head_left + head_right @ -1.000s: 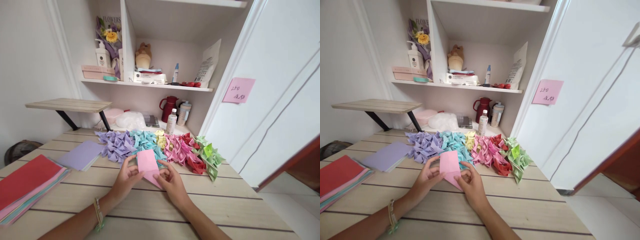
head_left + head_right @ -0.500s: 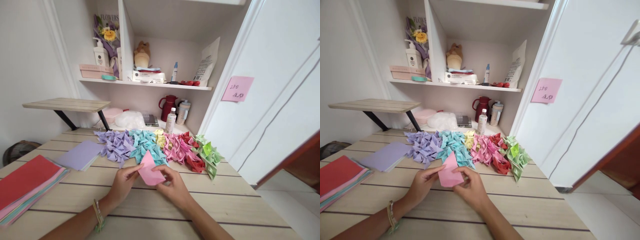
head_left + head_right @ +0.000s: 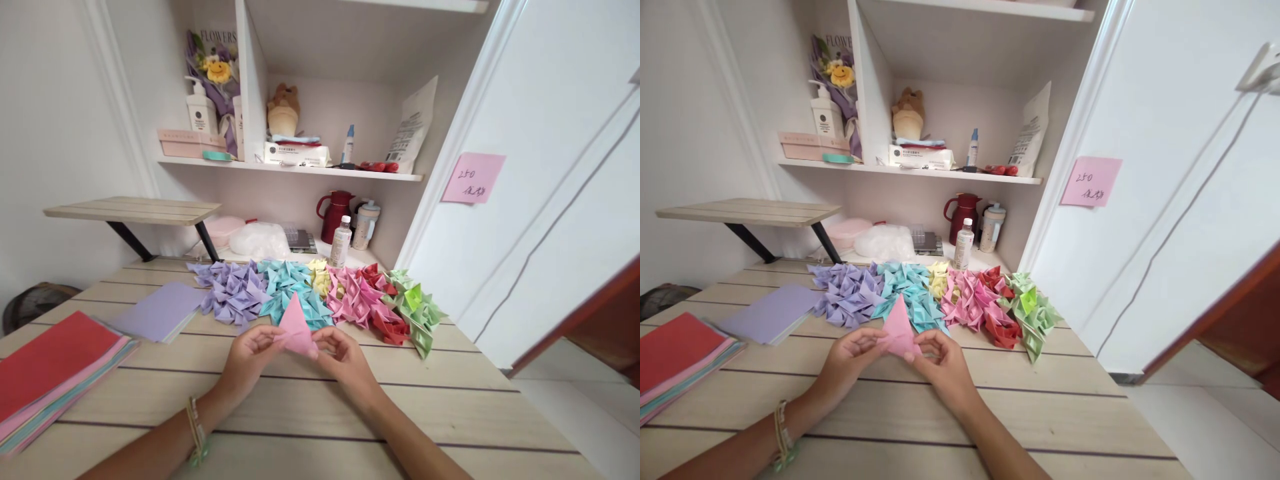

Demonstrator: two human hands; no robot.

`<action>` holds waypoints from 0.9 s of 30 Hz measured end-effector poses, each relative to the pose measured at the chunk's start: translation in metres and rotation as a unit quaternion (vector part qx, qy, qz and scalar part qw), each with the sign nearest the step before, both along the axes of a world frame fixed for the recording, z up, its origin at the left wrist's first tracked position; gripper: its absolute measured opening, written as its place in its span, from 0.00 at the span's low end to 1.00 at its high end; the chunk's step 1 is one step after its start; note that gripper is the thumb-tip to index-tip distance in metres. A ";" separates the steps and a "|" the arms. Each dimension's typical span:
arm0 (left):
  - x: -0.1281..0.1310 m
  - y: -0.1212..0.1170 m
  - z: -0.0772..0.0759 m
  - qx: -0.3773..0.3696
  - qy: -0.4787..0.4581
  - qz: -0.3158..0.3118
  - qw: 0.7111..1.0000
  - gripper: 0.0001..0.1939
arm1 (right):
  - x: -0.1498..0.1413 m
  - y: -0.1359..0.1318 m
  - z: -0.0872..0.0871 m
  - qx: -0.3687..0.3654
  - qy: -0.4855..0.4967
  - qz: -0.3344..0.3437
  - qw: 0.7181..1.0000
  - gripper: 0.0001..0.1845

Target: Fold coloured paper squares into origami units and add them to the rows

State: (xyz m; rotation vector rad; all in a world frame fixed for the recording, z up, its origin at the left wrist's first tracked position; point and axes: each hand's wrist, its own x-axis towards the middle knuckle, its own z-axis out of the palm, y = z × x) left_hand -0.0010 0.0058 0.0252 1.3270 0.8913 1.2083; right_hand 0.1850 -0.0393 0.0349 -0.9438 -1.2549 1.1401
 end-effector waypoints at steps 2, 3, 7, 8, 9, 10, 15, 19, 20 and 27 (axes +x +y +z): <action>0.001 -0.001 -0.001 -0.008 -0.010 -0.030 0.999 0.11 | -0.001 0.000 0.000 -0.006 0.038 -0.009 0.999 0.17; 0.001 -0.001 -0.001 -0.012 -0.013 -0.049 0.999 0.12 | -0.001 0.000 0.000 -0.015 0.054 -0.012 0.998 0.18; 0.002 -0.002 0.001 -0.036 -0.016 -0.089 0.995 0.20 | 0.000 -0.001 0.000 -0.050 0.072 -0.005 0.996 0.22; 0.003 -0.001 0.001 -0.045 -0.013 -0.089 0.995 0.20 | 0.001 -0.001 0.000 -0.057 0.074 -0.005 0.996 0.22; 0.003 -0.001 0.002 -0.053 -0.009 -0.092 0.994 0.19 | 0.001 -0.002 0.001 -0.064 0.079 -0.006 0.995 0.21; 0.003 0.000 0.001 -0.061 -0.004 -0.099 0.993 0.17 | 0.001 -0.003 0.001 -0.073 0.085 -0.008 0.994 0.21; 0.002 0.000 -0.004 -0.097 -0.014 -0.146 0.984 0.11 | -0.002 -0.005 0.002 -0.144 0.160 0.016 0.976 0.19; 0.001 -0.001 -0.006 -0.105 -0.054 -0.166 0.979 0.10 | -0.004 -0.006 0.002 -0.176 0.223 0.048 0.958 0.21; 0.001 -0.002 -0.006 -0.106 -0.057 -0.168 0.978 0.10 | -0.004 -0.006 0.002 -0.178 0.221 0.054 0.958 0.22; 0.000 -0.002 -0.001 -0.121 -0.049 -0.170 0.977 0.11 | -0.001 -0.006 0.006 -0.061 0.052 0.044 0.996 0.23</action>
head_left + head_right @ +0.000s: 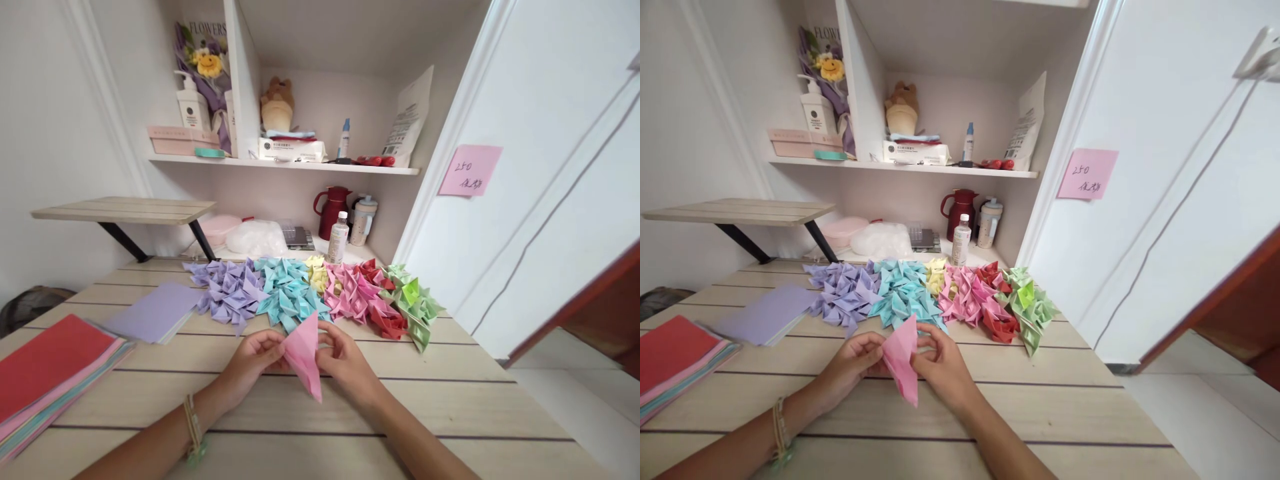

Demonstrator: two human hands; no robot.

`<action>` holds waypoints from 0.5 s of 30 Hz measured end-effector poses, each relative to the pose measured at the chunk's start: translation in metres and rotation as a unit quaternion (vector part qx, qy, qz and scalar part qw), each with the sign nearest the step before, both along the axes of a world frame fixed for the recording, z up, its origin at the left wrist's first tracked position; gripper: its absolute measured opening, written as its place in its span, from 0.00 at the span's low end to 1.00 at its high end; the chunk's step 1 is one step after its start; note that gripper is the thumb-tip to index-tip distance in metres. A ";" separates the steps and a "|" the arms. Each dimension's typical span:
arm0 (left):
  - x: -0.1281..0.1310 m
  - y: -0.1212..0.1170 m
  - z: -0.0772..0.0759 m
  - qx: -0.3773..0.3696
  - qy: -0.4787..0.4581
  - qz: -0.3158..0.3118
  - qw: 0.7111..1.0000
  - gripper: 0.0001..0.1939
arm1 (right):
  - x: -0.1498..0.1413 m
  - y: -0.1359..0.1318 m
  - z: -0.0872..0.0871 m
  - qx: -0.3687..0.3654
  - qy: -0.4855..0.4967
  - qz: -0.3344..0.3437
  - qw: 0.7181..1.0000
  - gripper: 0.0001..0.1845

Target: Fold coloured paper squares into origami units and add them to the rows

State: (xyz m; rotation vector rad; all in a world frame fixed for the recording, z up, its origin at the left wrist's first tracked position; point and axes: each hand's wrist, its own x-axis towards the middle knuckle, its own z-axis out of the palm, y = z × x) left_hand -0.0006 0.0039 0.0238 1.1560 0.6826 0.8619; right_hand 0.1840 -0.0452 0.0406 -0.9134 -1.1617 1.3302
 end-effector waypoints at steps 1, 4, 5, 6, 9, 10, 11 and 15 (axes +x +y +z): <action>0.000 0.000 0.000 -0.002 0.002 -0.001 1.000 0.11 | 0.000 0.000 0.000 0.019 -0.025 0.005 0.999 0.20; 0.002 0.000 0.000 -0.010 0.018 -0.004 1.000 0.13 | 0.001 -0.001 -0.002 0.058 -0.112 -0.017 0.992 0.10; 0.003 0.000 0.000 -0.008 0.027 -0.007 1.000 0.15 | 0.001 -0.002 -0.003 0.075 -0.151 -0.043 0.985 0.09; 0.004 0.000 0.000 -0.005 0.038 -0.012 0.999 0.16 | 0.001 -0.002 -0.004 0.095 -0.192 -0.071 0.974 0.08; 0.005 -0.002 0.003 -0.003 0.071 -0.029 0.997 0.19 | 0.001 -0.003 -0.006 0.169 -0.284 -0.128 0.935 0.09; 0.005 -0.002 0.004 -0.009 0.078 -0.034 0.996 0.19 | 0.001 -0.003 -0.006 0.188 -0.295 -0.132 0.927 0.10; 0.004 -0.003 0.005 -0.018 0.082 -0.035 0.996 0.20 | 0.001 -0.003 -0.005 0.203 -0.299 -0.131 0.923 0.11; 0.003 -0.002 0.006 -0.018 0.090 -0.034 0.995 0.17 | -0.001 -0.005 0.001 0.219 -0.284 -0.121 0.925 0.11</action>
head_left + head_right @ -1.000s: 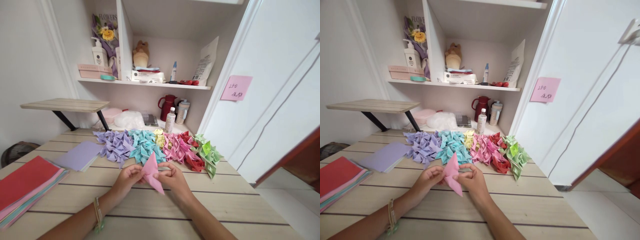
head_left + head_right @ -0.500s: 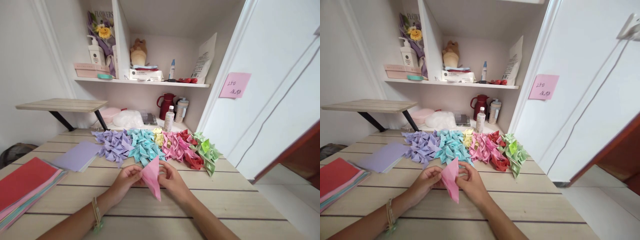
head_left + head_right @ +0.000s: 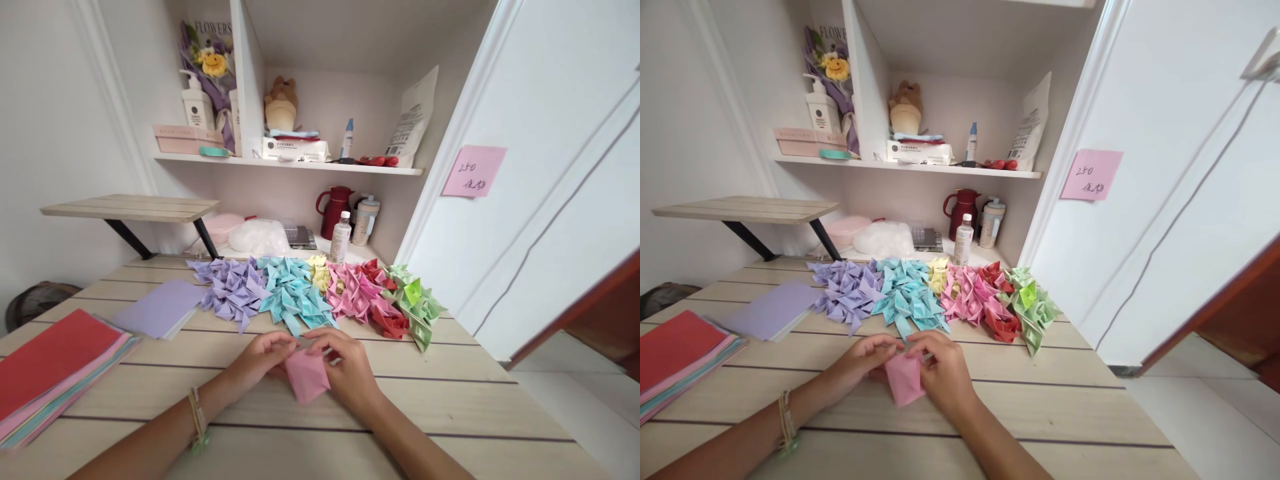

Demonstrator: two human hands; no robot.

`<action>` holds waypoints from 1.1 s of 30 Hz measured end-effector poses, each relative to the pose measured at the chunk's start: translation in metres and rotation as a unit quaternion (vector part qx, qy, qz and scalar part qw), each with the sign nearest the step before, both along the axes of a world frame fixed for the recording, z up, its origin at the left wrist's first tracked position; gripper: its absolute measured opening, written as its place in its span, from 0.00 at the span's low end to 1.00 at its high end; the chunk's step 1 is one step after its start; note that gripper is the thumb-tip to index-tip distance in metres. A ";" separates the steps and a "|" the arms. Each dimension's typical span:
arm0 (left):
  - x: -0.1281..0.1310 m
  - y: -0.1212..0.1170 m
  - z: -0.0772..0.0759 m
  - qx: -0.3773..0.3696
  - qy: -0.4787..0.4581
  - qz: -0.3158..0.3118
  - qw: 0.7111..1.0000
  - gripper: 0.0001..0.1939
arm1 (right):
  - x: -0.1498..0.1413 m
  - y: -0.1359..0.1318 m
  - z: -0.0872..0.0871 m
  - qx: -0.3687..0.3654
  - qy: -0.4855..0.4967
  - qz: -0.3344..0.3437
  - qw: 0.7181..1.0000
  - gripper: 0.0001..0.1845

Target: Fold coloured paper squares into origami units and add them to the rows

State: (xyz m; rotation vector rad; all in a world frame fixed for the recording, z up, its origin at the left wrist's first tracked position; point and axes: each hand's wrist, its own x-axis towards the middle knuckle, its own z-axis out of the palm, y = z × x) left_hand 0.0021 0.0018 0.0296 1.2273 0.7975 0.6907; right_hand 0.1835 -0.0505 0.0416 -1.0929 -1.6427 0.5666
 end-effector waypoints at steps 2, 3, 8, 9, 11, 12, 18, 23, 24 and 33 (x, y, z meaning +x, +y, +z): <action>-0.001 0.002 -0.002 0.025 0.006 -0.004 1.000 0.16 | 0.000 -0.001 0.004 -0.023 0.008 0.028 0.999 0.11; -0.001 0.002 -0.004 0.039 0.007 -0.005 0.999 0.16 | 0.000 -0.001 0.005 -0.040 0.013 0.049 0.998 0.12; -0.002 0.004 -0.008 0.088 0.014 -0.004 0.996 0.17 | -0.001 0.002 -0.002 -0.107 0.070 0.128 0.983 0.10; -0.002 0.004 -0.007 0.090 0.015 0.001 0.996 0.17 | -0.001 0.003 -0.004 -0.102 0.076 0.121 0.985 0.09; -0.002 0.005 -0.007 0.075 0.009 0.010 0.997 0.17 | -0.001 0.004 -0.007 -0.075 0.073 0.094 0.990 0.08; -0.001 0.005 -0.006 0.062 0.004 0.012 0.998 0.18 | 0.000 0.005 -0.008 -0.061 0.065 0.079 0.993 0.09; 0.001 -0.002 -0.003 0.031 0.013 -0.020 0.999 0.16 | 0.000 0.005 -0.010 -0.092 0.035 0.016 0.995 0.22; 0.003 -0.007 -0.003 0.060 0.017 -0.032 0.998 0.14 | -0.002 0.007 -0.016 -0.142 0.078 -0.021 0.987 0.17; 0.003 -0.007 -0.003 0.062 0.013 -0.029 0.998 0.15 | -0.002 0.007 -0.016 -0.139 0.074 -0.022 0.987 0.12; 0.002 -0.003 0.002 0.033 -0.015 0.026 0.999 0.14 | 0.000 0.004 -0.005 -0.103 0.097 0.070 0.987 0.33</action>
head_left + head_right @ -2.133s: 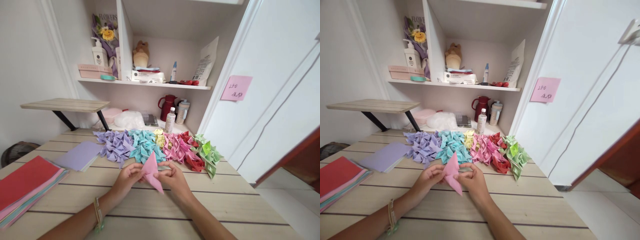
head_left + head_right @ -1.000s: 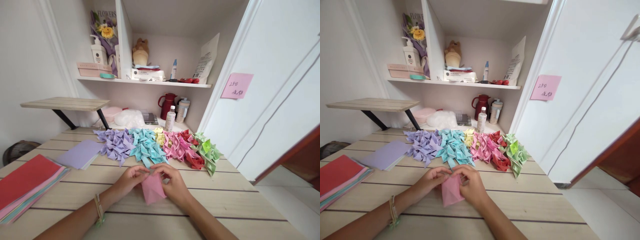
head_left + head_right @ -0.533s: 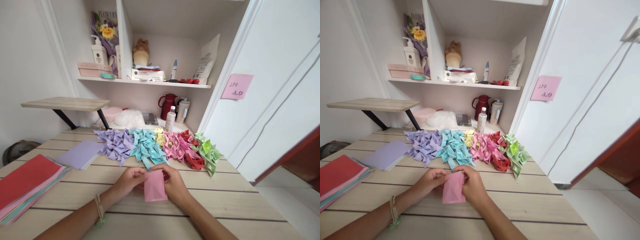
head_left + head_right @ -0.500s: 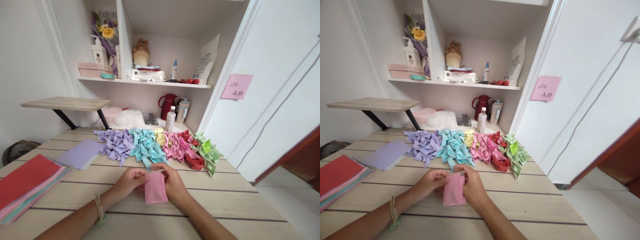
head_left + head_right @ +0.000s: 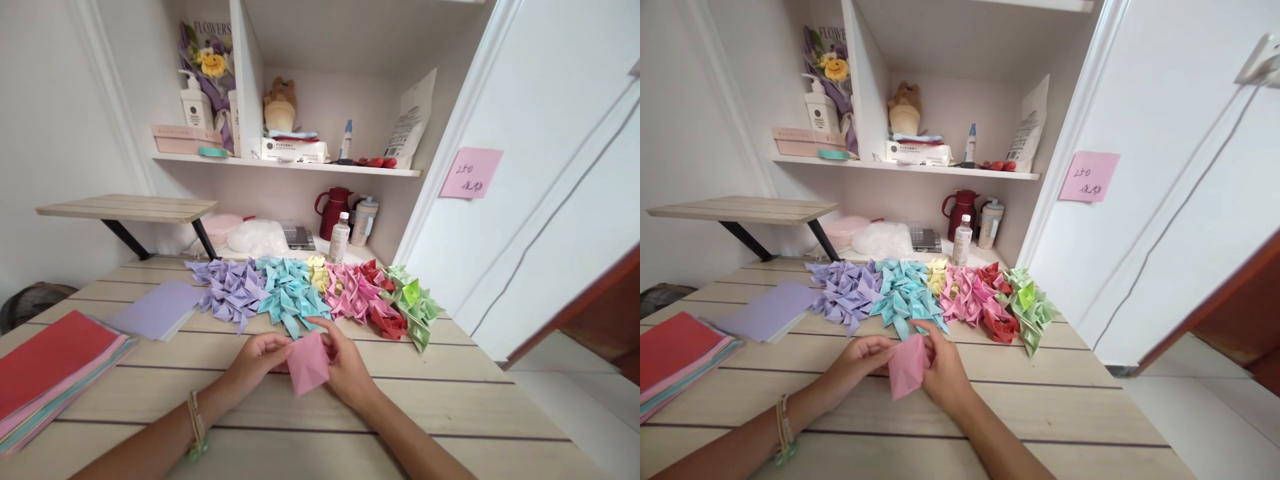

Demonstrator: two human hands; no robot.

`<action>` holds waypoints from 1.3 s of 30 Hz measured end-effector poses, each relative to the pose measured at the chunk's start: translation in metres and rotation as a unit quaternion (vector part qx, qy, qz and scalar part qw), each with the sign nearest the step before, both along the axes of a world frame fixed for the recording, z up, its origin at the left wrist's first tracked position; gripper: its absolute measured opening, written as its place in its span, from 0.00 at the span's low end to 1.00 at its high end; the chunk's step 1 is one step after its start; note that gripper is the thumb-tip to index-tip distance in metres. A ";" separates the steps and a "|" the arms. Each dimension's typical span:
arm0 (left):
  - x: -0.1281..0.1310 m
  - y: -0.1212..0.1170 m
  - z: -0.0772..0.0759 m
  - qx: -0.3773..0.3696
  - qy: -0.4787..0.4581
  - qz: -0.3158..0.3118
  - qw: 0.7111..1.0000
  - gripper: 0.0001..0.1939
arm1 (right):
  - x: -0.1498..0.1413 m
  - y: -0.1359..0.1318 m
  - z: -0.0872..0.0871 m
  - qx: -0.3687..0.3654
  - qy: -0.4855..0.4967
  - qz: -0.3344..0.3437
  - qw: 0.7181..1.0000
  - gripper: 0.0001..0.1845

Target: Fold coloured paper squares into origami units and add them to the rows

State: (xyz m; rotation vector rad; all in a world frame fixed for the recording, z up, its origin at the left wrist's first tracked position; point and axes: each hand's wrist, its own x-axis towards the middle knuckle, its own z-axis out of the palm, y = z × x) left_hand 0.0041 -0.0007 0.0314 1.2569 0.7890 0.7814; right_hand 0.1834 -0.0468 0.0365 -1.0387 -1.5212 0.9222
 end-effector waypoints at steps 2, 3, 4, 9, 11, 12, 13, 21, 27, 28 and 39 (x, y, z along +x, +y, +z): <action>-0.001 0.000 0.004 0.001 0.001 0.011 1.000 0.13 | 0.003 -0.001 0.004 -0.008 0.010 0.042 0.999 0.39; -0.002 0.000 0.005 0.010 0.005 0.018 1.000 0.12 | 0.004 -0.002 0.005 -0.018 0.012 0.067 0.998 0.37; -0.002 0.000 0.005 0.019 0.008 0.024 0.999 0.11 | 0.005 -0.002 0.007 -0.031 0.017 0.091 0.995 0.32; -0.003 0.000 0.002 0.017 -0.016 0.037 0.999 0.14 | 0.007 -0.001 0.006 -0.104 0.104 0.117 0.982 0.13; -0.002 0.000 0.002 0.031 -0.020 0.047 0.998 0.14 | 0.007 0.001 0.003 -0.128 0.112 0.117 0.978 0.15; -0.003 0.000 0.002 0.043 -0.017 0.056 0.997 0.14 | 0.007 0.002 0.002 -0.134 0.105 0.113 0.979 0.15; -0.003 0.000 0.002 0.054 -0.011 0.064 0.996 0.14 | 0.007 0.004 0.000 -0.133 0.094 0.099 0.982 0.14; -0.004 0.008 -0.002 0.058 -0.042 0.021 0.997 0.14 | 0.013 0.011 -0.002 -0.081 0.066 -0.088 0.991 0.17; -0.004 0.004 0.004 0.076 -0.013 0.076 0.994 0.09 | 0.009 0.008 0.003 -0.068 0.101 -0.016 0.992 0.16; -0.004 0.004 0.004 0.066 -0.027 0.078 0.994 0.09 | 0.008 0.008 0.003 -0.068 0.117 -0.015 0.991 0.16; -0.006 0.007 -0.001 0.103 -0.010 0.103 0.989 0.05 | 0.009 0.007 -0.001 -0.011 -0.042 -0.062 0.997 0.19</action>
